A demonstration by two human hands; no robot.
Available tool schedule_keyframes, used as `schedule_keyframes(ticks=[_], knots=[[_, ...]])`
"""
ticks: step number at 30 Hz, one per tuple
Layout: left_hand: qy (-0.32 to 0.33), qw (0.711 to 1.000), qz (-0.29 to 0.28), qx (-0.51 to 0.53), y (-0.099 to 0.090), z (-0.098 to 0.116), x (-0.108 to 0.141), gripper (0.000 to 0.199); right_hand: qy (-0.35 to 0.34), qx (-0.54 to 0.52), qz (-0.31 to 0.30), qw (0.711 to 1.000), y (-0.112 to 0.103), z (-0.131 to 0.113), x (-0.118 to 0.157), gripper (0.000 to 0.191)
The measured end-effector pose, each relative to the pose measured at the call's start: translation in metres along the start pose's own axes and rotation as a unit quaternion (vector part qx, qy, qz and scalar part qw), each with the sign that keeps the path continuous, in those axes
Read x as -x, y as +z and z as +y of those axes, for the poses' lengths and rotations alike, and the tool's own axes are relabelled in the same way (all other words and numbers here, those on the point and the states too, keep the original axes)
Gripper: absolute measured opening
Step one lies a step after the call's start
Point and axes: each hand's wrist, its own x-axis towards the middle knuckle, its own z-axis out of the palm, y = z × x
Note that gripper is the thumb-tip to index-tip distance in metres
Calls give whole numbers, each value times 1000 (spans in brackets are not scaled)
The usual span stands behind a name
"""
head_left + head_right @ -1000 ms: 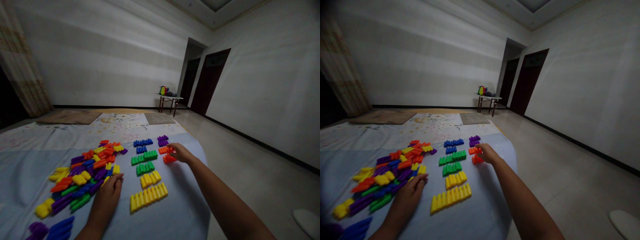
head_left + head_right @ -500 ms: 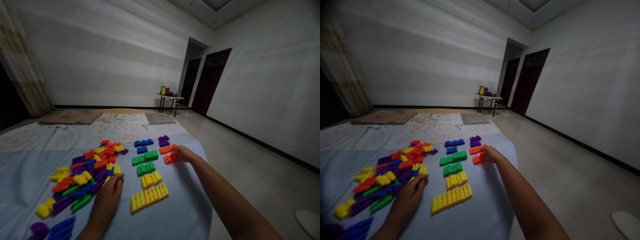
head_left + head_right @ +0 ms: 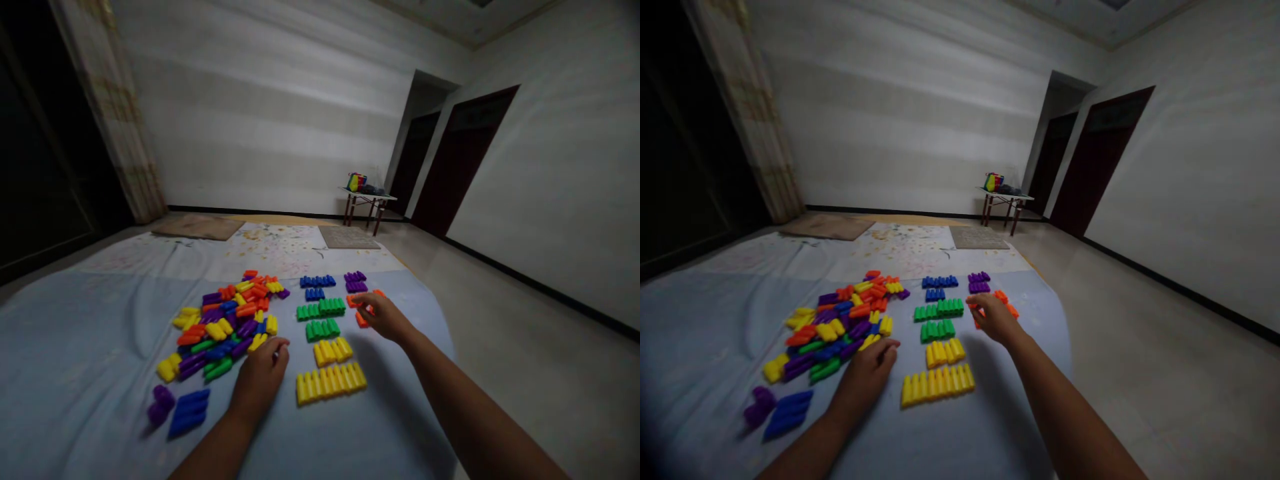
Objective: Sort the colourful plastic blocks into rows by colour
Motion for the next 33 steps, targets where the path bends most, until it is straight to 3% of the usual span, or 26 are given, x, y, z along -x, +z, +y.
schedule_keyframes(ticks=[6, 11, 21, 27, 33], knots=[[-20, 990, -59, -124, -4, 10, 9, 28, -49, -13, -78, 996, 35, -46, -1, 26], [0, 984, -78, -157, -4, 11, 12, 25, -78, -36, -107, 991, 60, -83, -23, 27], [6, 984, -90, -151, -6, 3, 10, 24, -119, 0, -102, 988, 120, -148, -81, 30], [14, 988, -73, -134, 0, -6, 10, 28, -96, 52, -123, 986, 141, -158, -97, 25], [7, 985, -77, -152, -1, -2, 10, 27, -5, -28, -95, 995, 123, -141, -85, 30]])
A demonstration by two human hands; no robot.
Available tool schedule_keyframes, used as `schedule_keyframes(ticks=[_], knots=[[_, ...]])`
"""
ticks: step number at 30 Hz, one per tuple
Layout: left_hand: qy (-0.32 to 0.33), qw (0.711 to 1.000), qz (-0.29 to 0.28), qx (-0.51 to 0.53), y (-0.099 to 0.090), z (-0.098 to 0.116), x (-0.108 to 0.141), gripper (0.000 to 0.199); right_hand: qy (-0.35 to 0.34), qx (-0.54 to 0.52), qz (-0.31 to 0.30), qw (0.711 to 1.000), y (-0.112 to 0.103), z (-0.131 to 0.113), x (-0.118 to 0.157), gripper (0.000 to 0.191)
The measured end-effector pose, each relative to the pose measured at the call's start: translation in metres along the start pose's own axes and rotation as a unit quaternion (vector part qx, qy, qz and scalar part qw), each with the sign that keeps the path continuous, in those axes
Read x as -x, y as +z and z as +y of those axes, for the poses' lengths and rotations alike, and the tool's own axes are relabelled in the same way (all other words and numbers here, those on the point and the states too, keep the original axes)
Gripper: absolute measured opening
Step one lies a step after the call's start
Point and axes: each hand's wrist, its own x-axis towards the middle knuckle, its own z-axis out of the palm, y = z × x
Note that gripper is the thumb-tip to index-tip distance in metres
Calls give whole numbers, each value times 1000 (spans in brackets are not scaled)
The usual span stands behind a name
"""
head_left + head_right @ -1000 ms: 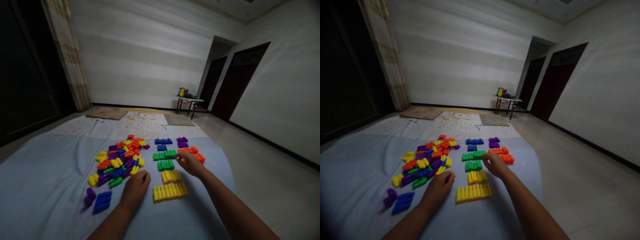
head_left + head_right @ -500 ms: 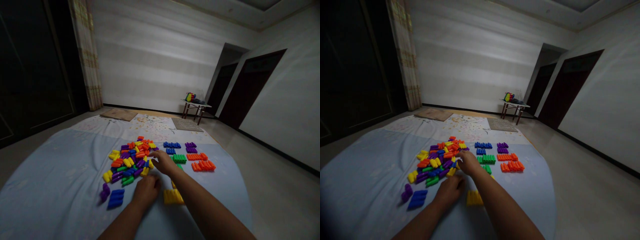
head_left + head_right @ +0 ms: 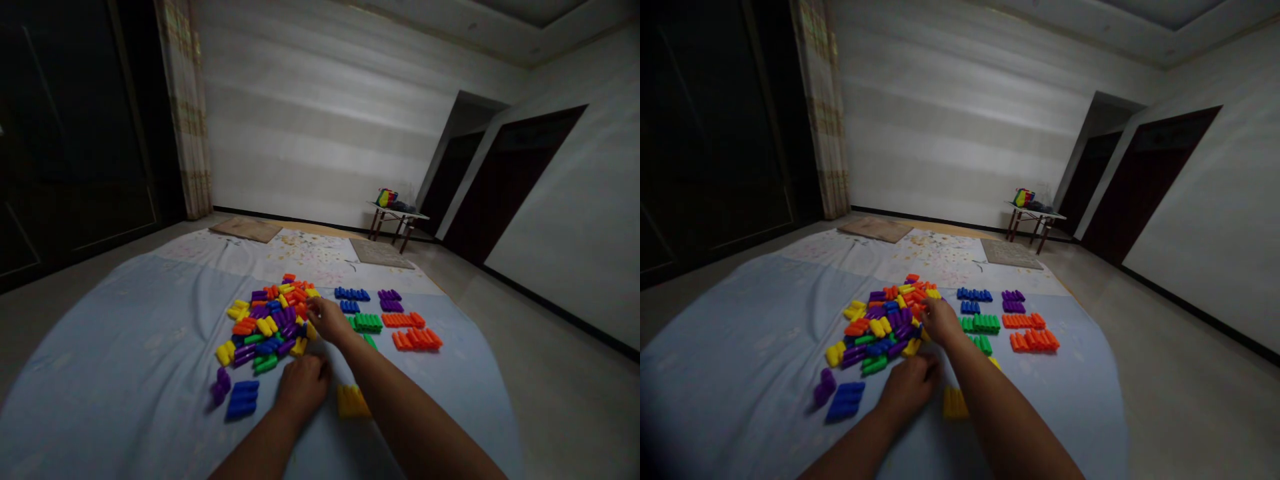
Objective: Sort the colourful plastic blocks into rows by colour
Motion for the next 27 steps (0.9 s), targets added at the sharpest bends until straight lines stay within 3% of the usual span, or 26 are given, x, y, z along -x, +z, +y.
schedule_keyframes(ticks=[5, 9, 15, 20, 23, 27], knots=[[-2, 1000, 10, -4, -3, 5, 1, 28, 94, -62, -21, 993, -18, 29, 25, 35], [-2, 1000, 1, 1, -7, 7, 1, 27, 113, -57, -47, 991, -18, 38, 39, 37], [-3, 1000, -5, 9, -7, 7, 1, 26, 70, 97, -71, 990, -18, 34, 45, 34], [2, 999, 6, 32, -6, 5, 1, 28, -30, 114, -75, 990, -30, 37, 43, 38], [1, 999, 3, 39, -7, 6, 1, 28, -89, 117, -126, 981, -33, 38, 41, 43], [13, 999, 2, 42, -7, 5, -1, 28, -88, 144, -195, 966, -29, 34, 38, 46]])
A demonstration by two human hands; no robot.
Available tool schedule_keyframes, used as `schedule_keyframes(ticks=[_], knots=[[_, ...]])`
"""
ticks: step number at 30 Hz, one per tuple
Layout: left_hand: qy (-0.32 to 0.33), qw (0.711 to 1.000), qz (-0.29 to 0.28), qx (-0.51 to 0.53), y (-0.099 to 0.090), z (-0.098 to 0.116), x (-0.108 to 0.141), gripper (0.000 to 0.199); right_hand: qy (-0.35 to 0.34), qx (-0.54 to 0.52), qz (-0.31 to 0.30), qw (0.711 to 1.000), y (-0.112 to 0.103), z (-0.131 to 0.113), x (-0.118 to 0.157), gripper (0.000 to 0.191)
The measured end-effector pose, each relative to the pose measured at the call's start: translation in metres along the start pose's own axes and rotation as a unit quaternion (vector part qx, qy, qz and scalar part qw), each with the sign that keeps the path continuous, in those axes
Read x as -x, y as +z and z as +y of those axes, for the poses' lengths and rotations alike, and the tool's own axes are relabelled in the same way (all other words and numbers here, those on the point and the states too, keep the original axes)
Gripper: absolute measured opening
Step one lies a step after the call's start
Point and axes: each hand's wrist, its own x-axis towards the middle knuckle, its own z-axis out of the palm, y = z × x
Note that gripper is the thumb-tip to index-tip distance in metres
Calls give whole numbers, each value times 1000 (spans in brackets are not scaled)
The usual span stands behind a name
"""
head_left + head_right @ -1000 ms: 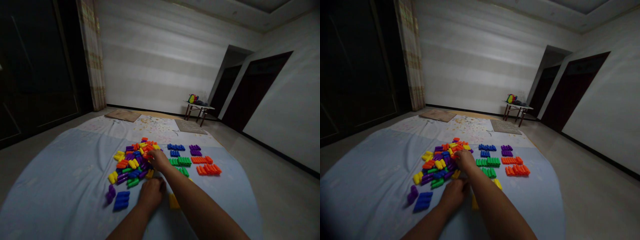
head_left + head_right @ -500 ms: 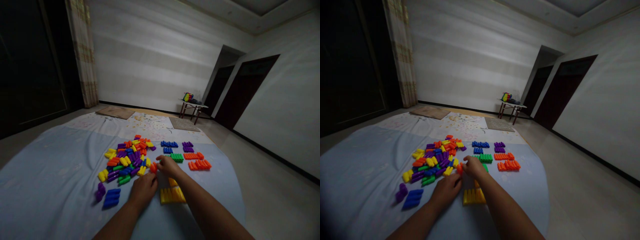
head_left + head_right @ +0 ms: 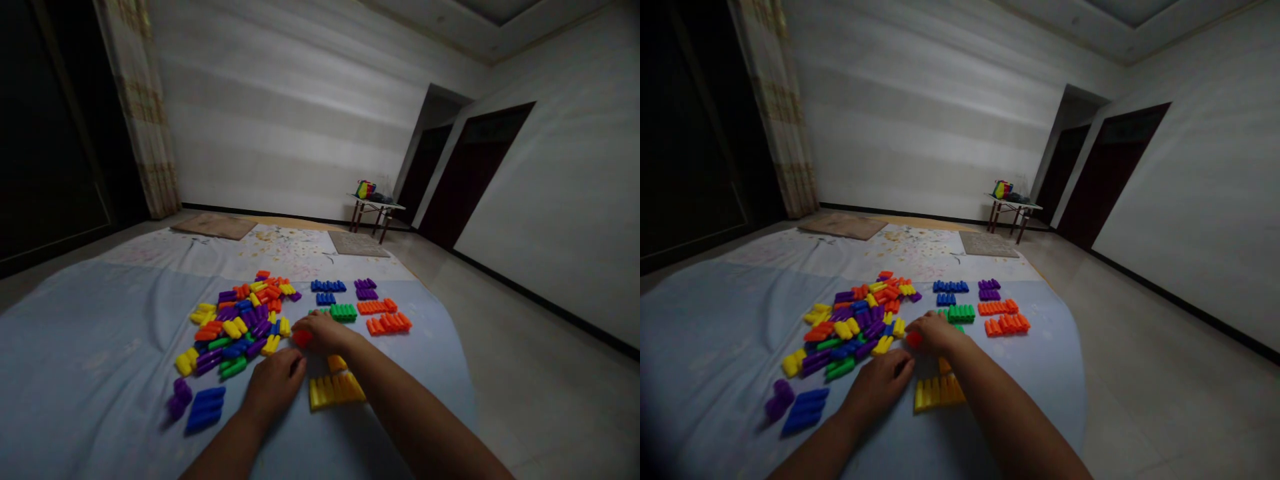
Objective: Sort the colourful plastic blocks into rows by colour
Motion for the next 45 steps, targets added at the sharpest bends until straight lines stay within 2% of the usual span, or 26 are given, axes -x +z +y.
schedule_keyframes(ticks=[3, 7, 10, 14, 17, 21, 32, 45], knots=[[10, 1000, 0, 6, 0, -2, -2, 31, 10, 5, 2, 1000, 0, -1, 0, 43], [13, 1000, -4, 20, -2, -3, -3, 31, 17, -19, 93, 995, -7, 14, 17, 46], [12, 1000, -11, 21, -5, 0, -2, 31, 38, -51, 153, 986, -16, 40, 44, 47], [5, 1000, -14, 16, -6, 1, -2, 31, 107, -51, 191, 974, -27, 84, 82, 45], [-1, 1000, -16, 14, -5, 0, -3, 31, 170, -25, 172, 970, -31, 110, 100, 47], [-6, 1000, -17, 14, -3, -2, -5, 32, 221, 11, 126, 967, -27, 124, 106, 49], [-13, 1000, -26, 12, -4, -2, -5, 32, 238, 32, 80, 967, -15, 133, 98, 49], [-12, 1000, -26, 12, -4, -1, -5, 31, 224, 26, 86, 971, -12, 129, 98, 45]])
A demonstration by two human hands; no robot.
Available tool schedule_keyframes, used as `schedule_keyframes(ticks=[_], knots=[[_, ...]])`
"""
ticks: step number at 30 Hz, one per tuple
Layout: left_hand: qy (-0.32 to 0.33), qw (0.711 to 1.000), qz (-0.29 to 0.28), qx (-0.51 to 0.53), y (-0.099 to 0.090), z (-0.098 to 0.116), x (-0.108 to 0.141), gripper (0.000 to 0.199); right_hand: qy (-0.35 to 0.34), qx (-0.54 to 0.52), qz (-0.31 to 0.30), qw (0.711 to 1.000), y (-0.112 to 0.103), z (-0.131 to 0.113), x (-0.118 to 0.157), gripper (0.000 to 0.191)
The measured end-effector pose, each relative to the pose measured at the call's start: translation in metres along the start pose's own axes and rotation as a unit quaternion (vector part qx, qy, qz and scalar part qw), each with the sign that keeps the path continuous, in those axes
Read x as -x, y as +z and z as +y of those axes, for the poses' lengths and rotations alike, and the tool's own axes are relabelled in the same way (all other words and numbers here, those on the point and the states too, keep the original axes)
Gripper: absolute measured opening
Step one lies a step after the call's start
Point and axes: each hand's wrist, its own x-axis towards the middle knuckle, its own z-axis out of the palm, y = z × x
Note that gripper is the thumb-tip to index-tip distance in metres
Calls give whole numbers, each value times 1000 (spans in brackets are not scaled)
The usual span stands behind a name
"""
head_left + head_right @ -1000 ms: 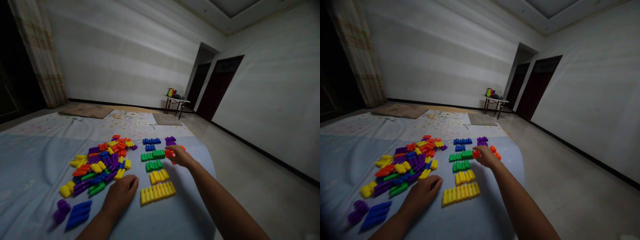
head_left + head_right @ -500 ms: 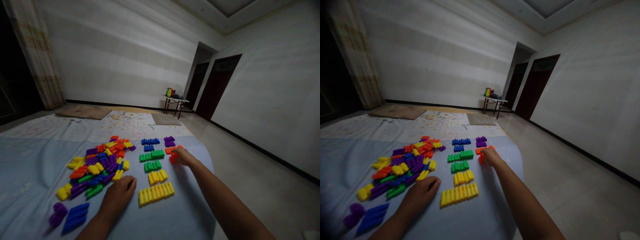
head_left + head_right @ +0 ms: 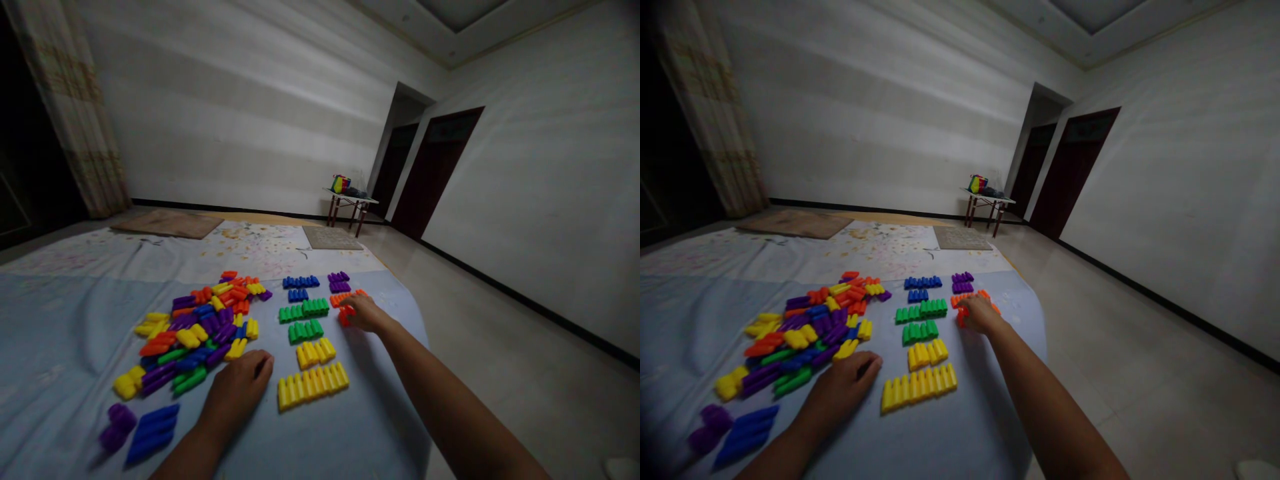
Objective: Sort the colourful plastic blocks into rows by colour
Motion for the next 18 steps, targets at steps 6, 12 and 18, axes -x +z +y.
schedule_keyframes(ticks=[6, 12, 18], knots=[[7, 1000, 10, -4, 2, -1, 1, 32, 2, 1, 3, 1000, -3, 1, 3, 45], [4, 1000, 14, -5, 2, 2, 3, 31, -42, -57, 71, 995, 1, -17, 8, 38], [33, 999, 16, -10, 6, 3, 6, 30, -139, -149, 109, 973, 11, -76, 14, 28]])
